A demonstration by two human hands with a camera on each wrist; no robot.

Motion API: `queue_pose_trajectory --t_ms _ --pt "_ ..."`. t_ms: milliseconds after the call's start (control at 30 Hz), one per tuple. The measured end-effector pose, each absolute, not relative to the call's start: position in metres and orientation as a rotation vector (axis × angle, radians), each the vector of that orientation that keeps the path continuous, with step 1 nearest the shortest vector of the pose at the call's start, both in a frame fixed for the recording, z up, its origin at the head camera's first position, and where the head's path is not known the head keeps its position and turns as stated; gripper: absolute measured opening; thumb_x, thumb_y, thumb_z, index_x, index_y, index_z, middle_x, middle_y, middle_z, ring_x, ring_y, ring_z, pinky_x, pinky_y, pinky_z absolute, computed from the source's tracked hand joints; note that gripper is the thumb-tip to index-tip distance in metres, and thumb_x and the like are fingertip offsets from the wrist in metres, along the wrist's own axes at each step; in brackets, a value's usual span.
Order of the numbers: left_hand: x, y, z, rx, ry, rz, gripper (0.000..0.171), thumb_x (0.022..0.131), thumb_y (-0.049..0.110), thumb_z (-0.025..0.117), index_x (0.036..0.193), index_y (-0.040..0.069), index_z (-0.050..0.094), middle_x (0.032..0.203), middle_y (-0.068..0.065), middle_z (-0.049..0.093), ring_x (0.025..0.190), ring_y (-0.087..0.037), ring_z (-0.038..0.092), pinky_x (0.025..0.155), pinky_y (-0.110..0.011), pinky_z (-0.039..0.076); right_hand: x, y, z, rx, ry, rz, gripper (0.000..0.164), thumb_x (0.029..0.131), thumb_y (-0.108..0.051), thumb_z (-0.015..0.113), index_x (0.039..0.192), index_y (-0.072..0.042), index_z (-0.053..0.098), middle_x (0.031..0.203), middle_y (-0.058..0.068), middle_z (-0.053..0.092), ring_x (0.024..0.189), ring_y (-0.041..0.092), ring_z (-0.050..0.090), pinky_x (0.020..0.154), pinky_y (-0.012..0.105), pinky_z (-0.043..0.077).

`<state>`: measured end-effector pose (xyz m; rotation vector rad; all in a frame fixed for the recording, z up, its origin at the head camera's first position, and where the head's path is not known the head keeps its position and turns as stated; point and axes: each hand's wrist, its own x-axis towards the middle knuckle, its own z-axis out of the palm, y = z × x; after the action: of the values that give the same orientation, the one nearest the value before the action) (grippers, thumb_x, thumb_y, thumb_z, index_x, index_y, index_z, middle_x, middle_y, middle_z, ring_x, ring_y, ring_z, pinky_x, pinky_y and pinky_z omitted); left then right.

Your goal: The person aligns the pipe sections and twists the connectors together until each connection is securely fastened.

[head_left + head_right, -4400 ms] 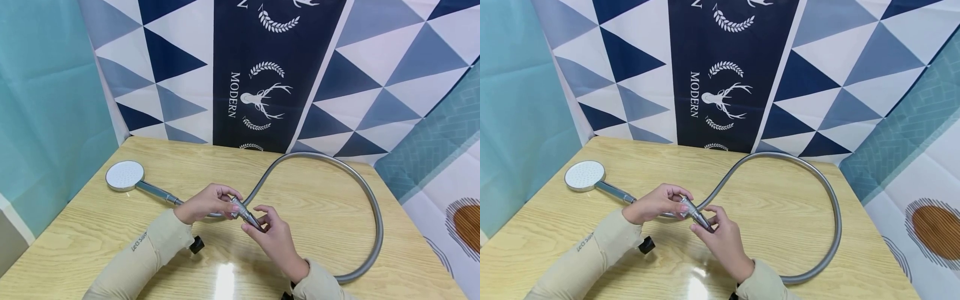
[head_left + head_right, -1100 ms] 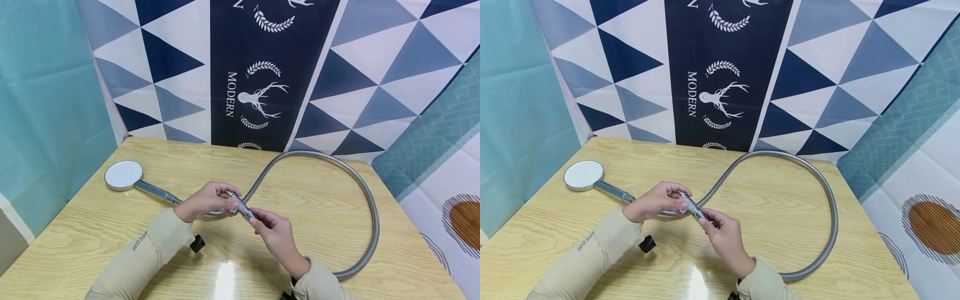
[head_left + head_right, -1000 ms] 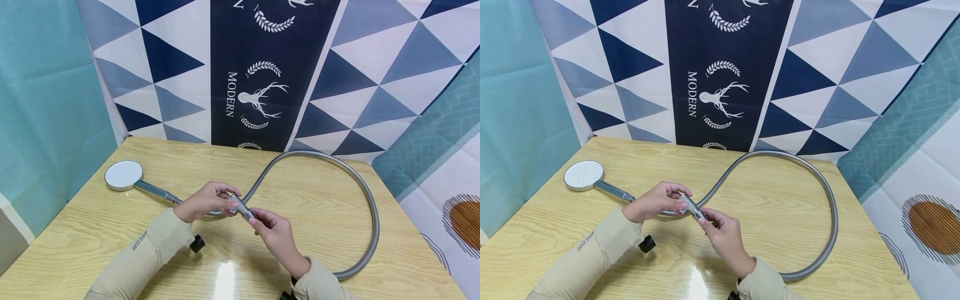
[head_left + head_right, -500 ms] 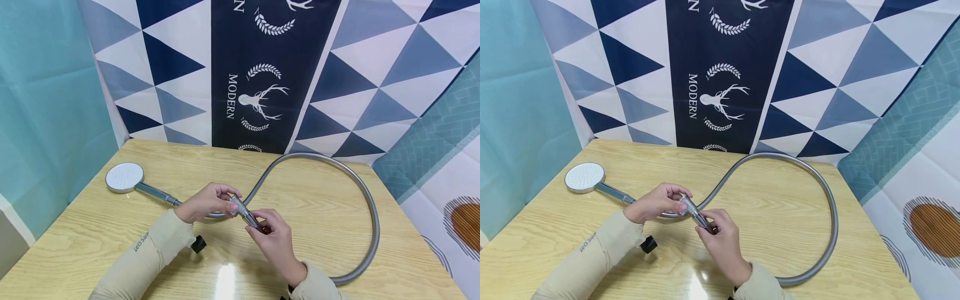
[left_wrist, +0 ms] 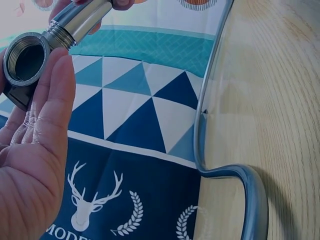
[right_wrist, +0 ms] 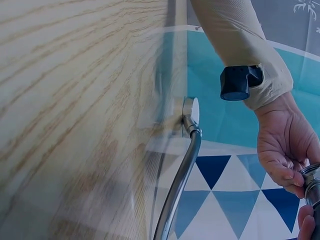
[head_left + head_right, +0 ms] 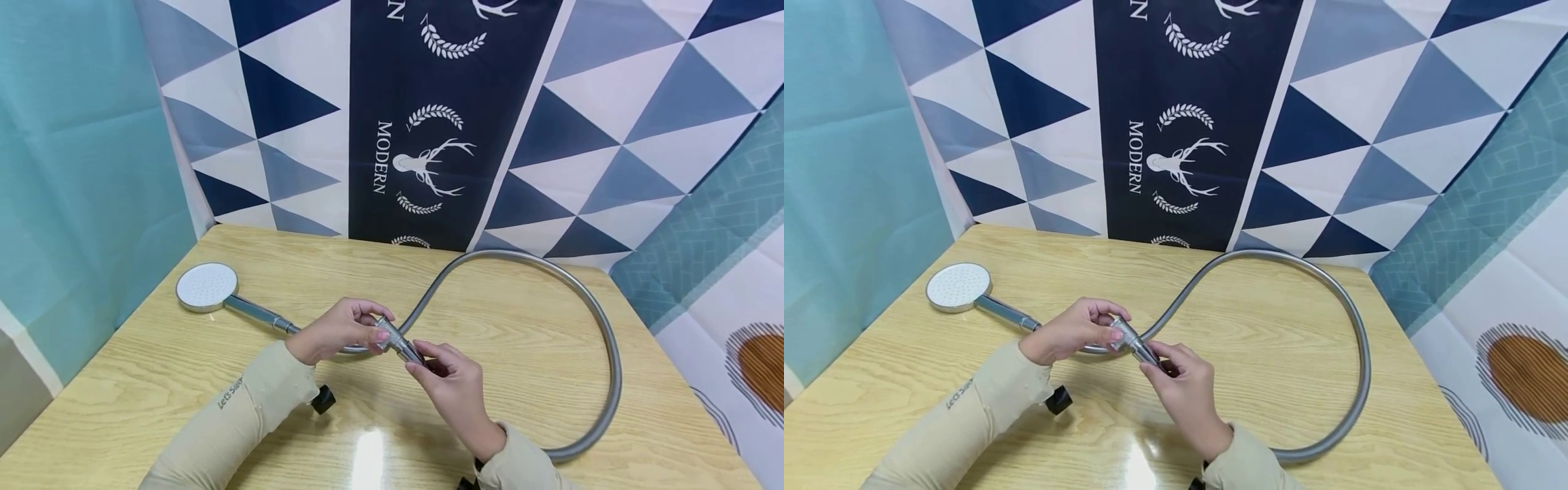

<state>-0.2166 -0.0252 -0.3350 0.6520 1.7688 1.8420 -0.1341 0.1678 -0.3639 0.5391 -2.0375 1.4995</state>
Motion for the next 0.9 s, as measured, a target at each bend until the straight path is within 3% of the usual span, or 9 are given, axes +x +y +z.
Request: queue_pose_trajectory --t_ms 167,400,700,900 --pt "-0.2153 -0.0241 -0.3353 0.651 1.767 1.85 0.029 0.09 -0.004 0.061 0.116 -0.015 0.054 0.082 -0.001 0.068 0.074 -0.012 0.066 0.081 -0.051 0.052 -0.1331 0.1689 -0.3632 0.525 -2.065 1.502 0.035 0.069 0.019 0.073 0.104 0.014 0.066 0.082 0.021 0.069 0.068 0.004 0.065 0.056 0.019 0.053" --pt "-0.2135 -0.0246 -0.3369 0.663 1.749 1.86 0.031 0.089 -0.005 0.061 0.117 -0.016 0.054 0.081 -0.001 0.068 0.071 -0.012 0.066 0.071 -0.033 0.056 -0.1314 0.17 -0.3655 0.662 -1.998 1.552 0.028 0.073 0.023 0.066 0.1 0.019 0.064 0.08 0.027 0.066 0.068 0.003 0.063 0.054 0.017 0.051" --pt "-0.2139 -0.0272 -0.3378 0.709 1.695 1.86 0.035 0.088 -0.001 0.065 0.116 -0.017 0.053 0.082 -0.002 0.068 0.072 -0.012 0.066 0.071 -0.031 0.056 -0.1324 0.1683 -0.3696 0.727 -2.007 1.255 0.036 0.06 0.019 0.079 0.092 0.008 0.071 0.073 0.01 0.064 0.058 0.005 0.055 0.046 0.014 0.046" --pt "-0.2149 -0.0272 -0.3377 0.706 1.696 1.87 0.034 0.087 -0.002 0.065 0.116 -0.017 0.053 0.082 -0.002 0.068 0.072 -0.012 0.066 0.071 -0.031 0.056 -0.1325 0.1667 -0.3685 0.657 -2.028 1.308 0.033 0.058 0.022 0.078 0.087 0.008 0.07 0.074 0.011 0.067 0.063 0.002 0.058 0.051 0.015 0.049"
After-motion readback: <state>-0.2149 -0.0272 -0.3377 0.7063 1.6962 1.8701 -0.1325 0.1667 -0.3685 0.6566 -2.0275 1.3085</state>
